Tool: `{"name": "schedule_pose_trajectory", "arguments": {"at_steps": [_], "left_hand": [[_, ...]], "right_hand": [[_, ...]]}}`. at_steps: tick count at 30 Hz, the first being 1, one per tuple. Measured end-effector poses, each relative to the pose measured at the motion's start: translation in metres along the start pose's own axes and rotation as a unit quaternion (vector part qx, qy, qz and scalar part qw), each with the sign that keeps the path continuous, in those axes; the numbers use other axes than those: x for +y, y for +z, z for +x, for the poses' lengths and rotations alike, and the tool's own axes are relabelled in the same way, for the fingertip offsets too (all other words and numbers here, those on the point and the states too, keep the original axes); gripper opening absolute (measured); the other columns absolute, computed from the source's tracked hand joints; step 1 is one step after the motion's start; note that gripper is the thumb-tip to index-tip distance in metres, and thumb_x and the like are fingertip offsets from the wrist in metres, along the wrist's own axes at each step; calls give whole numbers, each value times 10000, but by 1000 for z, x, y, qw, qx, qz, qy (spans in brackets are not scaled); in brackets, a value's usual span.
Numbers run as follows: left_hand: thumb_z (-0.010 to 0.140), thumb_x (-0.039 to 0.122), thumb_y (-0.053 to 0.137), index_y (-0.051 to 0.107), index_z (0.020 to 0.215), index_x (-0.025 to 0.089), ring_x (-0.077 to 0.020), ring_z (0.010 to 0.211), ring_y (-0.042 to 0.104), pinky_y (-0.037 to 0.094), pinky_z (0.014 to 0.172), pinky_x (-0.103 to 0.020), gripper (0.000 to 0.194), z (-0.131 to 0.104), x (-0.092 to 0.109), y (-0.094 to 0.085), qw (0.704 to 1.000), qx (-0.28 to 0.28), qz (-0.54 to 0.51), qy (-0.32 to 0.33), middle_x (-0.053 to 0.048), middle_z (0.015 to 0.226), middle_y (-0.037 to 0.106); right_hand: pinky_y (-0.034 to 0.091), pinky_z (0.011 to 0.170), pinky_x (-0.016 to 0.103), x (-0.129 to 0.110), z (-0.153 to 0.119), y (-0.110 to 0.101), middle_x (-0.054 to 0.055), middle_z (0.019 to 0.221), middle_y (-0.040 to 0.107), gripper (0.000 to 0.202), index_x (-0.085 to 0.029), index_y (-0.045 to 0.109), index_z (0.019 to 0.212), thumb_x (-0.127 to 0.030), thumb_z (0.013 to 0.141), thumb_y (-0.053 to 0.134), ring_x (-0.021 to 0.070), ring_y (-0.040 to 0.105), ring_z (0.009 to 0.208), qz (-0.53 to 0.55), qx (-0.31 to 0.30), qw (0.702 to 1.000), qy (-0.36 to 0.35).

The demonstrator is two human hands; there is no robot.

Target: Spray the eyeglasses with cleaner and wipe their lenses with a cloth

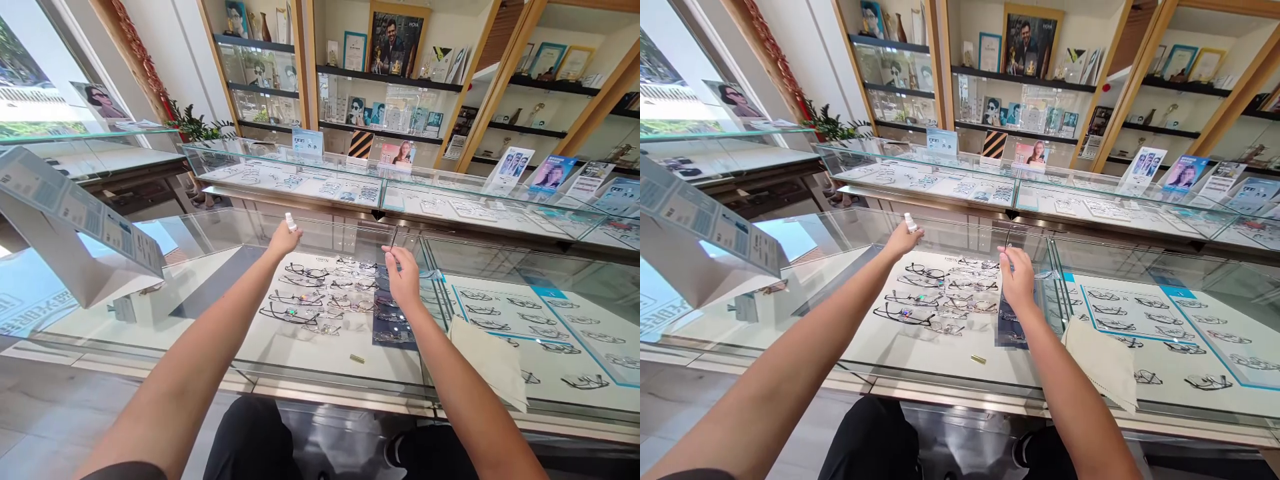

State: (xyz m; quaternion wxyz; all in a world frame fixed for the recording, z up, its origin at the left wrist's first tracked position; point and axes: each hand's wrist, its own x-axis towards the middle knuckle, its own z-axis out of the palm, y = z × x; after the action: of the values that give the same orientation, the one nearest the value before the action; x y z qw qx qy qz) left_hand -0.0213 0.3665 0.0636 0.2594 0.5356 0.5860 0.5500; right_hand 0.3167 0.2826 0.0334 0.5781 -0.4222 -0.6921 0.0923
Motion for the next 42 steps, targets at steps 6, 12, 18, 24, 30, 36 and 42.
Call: {"name": "schedule_pose_trajectory", "arguments": {"at_steps": [6,12,18,24,30,36,42], "left_hand": [[869,435,760,466,1183,290,-193,926,672,625,770,-370,454,-47,64,44,959,-138,-246,-5,2,984,603],[818,714,748,572,861,238,-169,649,502,416,501,-279,510,-106,97,55,875,-286,-389,-41,-11,734,479],[722,1127,302,392,588,253,-139,489,293,201,405,-263,888,-118,90,51,850,-381,-349,-104,15,561,258],[820,1013,427,555,581,221,-150,497,382,280,417,-278,837,-119,76,63,884,-329,-329,-54,-21,548,380],[835,858,622,622,637,203,-152,571,448,354,515,-291,684,-116,61,72,929,-264,-258,7,-31,629,501],[830,869,605,593,647,206,-160,572,436,347,556,-307,688,-119,63,72,931,-279,-234,21,-23,606,496],[865,848,565,589,696,198,-160,597,469,382,579,-295,672,-120,62,72,925,-294,-238,19,-22,634,534]], "right_hand": [[551,998,458,-12,3,-3,110,1186,788,365,-242,797,1205,-449,1108,512,275,694,1141,46,0,999,6],[572,953,405,-23,5,-6,100,1163,771,362,-243,808,1165,-470,1103,533,245,709,1076,102,-42,994,13],[580,909,393,-34,1,-7,84,1089,767,354,-255,818,1148,-497,1093,566,233,709,996,122,-106,987,12],[567,931,404,-43,-1,-7,78,1070,777,386,-259,828,1104,-535,1093,558,241,711,1010,137,-138,981,27],[559,971,416,-51,-4,-6,64,1051,777,435,-265,816,1088,-598,1088,535,253,718,1031,182,-205,960,58],[549,951,407,-53,-6,-4,58,1066,788,456,-271,820,1097,-627,1080,535,253,695,1028,217,-249,941,80],[520,954,395,-52,-5,-4,48,1091,801,401,-289,838,1099,-591,1077,575,243,693,1024,264,-258,926,84]]}}
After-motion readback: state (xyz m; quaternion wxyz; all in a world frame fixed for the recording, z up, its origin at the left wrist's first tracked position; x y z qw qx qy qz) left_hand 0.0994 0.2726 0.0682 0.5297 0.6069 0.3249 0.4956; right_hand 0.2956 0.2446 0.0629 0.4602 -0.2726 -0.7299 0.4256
